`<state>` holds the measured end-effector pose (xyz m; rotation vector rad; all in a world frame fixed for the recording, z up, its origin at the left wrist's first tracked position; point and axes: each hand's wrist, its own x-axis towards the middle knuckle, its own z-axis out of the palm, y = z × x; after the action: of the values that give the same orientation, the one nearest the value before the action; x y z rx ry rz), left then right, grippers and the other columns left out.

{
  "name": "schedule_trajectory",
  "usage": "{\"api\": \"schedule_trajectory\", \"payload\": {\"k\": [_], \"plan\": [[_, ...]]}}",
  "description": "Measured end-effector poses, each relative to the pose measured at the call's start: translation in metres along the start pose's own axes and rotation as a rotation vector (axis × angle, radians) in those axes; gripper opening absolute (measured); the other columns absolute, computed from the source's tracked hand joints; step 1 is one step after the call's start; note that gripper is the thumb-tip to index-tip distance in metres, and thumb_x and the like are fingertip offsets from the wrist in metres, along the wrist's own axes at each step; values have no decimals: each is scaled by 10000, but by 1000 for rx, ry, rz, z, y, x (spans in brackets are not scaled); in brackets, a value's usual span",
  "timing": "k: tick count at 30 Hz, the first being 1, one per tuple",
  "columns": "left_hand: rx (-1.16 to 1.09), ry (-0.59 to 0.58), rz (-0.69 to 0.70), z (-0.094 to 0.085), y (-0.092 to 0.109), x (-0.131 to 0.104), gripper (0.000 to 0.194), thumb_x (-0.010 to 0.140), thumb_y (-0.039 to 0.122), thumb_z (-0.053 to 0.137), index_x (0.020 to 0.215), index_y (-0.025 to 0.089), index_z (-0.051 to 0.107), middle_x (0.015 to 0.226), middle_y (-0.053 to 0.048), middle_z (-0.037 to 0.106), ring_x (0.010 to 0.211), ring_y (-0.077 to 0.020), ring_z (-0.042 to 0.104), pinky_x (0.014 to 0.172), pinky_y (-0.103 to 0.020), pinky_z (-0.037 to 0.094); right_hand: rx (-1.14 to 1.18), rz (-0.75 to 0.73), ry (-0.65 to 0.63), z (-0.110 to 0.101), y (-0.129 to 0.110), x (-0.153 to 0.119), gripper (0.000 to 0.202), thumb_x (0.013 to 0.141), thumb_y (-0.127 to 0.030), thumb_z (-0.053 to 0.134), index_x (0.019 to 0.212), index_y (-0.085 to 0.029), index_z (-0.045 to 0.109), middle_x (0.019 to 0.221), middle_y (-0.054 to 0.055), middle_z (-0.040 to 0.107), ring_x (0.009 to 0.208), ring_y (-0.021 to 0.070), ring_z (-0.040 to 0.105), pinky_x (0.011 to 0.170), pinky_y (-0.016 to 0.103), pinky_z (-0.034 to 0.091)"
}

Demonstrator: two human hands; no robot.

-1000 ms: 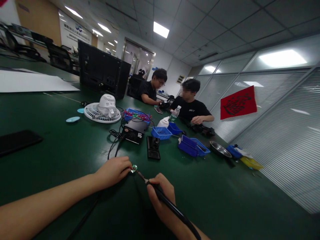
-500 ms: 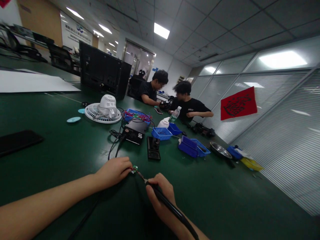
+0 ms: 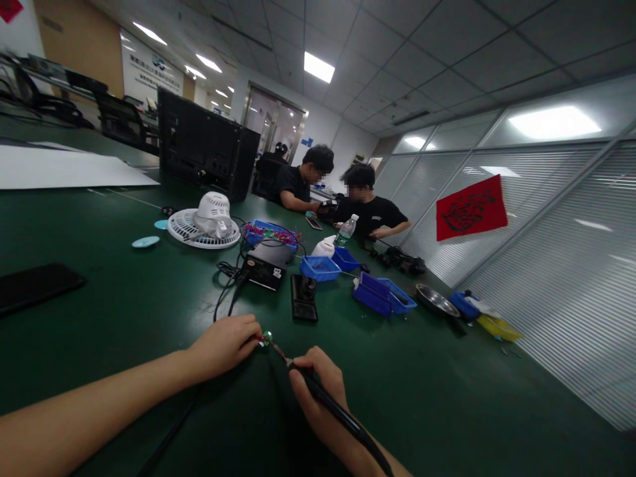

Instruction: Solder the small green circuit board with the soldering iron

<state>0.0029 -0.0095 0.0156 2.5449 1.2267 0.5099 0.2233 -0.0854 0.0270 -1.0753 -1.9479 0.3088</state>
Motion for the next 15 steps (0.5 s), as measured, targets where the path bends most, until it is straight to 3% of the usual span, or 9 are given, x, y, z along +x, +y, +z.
{"api": "schedule_trajectory", "payload": {"k": [15], "plan": [[-20,28,3,3,-4,1,167,898,224,454,900,202,619,886,-23,622,823,-171,591,724,-262,437,-1,19,10,2,-2,0,52,813,-175,558,786,-195,598,669,-9,540,593,139,518,565,253,412]]}}
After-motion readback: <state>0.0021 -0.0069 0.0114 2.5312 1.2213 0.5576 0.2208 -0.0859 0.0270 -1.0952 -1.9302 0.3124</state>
